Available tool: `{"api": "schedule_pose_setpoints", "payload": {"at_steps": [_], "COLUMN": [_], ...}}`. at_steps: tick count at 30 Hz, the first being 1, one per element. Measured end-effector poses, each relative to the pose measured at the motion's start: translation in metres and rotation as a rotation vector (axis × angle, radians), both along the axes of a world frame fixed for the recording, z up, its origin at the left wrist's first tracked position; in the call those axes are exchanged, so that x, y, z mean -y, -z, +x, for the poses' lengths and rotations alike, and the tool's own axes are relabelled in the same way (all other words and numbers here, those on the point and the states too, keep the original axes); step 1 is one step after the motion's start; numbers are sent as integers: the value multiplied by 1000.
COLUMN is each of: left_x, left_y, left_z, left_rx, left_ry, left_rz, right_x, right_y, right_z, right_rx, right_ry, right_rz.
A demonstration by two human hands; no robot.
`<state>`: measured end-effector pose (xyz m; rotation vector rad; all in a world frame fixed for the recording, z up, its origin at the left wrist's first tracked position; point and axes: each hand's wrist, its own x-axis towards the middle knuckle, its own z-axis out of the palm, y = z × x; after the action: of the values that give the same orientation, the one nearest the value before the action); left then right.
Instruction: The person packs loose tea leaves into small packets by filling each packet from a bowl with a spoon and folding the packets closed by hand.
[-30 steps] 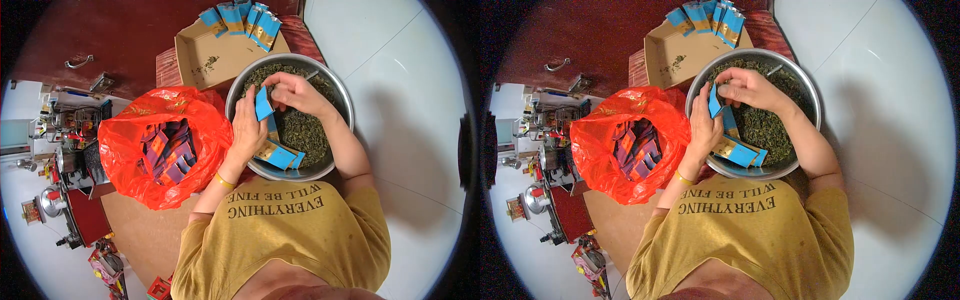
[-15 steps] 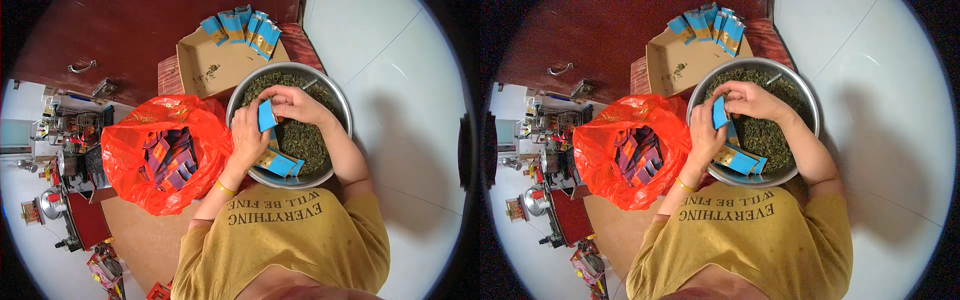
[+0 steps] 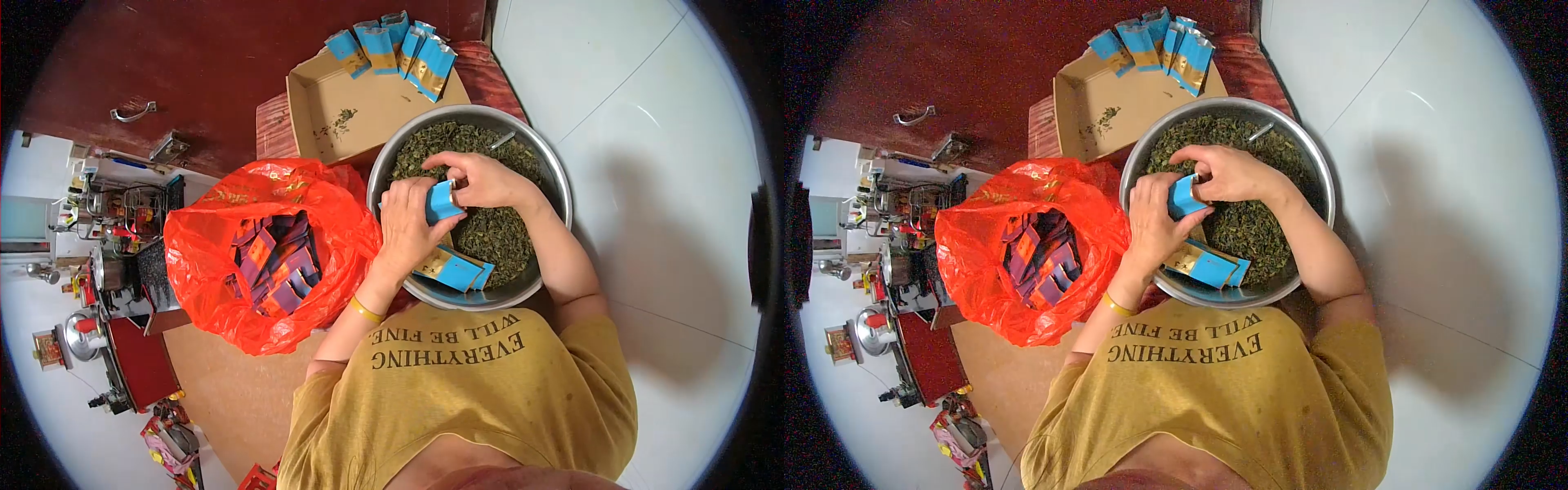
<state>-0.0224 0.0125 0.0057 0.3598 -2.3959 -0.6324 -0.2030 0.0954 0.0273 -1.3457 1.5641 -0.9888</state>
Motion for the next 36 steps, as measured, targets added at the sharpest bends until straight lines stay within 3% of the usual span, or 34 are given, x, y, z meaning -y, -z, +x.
{"api": "schedule_pose_setpoints", "payload": {"at_steps": [3,7,11,13,14,16,22,27,29,32,36], "left_x": [2,3,5,5,6,7,7,8,6,2,-2], "left_y": [1,3,1,1,2,3,6,8,4,-1,-13], "left_z": [-1,0,-1,0,0,1,2,1,3,9,16], "left_rx": [-12,-27,-116,-120,-133,-139,-110,-23,25,120,222], "left_ry": [37,15,-41,-50,-62,-66,-85,-19,-4,36,17], "left_rz": [-24,21,151,169,180,188,239,377,451,505,571], "right_x": [0,-7,-24,-30,-31,-32,-14,-9,-7,-3,-1], "right_y": [-3,-23,-13,-9,-7,-11,25,21,33,30,38], "right_z": [3,-5,-46,-55,-57,-55,-49,-47,-51,-45,-47], "right_rx": [-128,-4,29,-476,-474,-800,-986,-837,-816,-765,-570], "right_ry": [-14,48,217,513,519,594,507,560,654,698,698], "right_rz": [0,72,-71,22,21,358,261,218,-91,-265,-229]}}
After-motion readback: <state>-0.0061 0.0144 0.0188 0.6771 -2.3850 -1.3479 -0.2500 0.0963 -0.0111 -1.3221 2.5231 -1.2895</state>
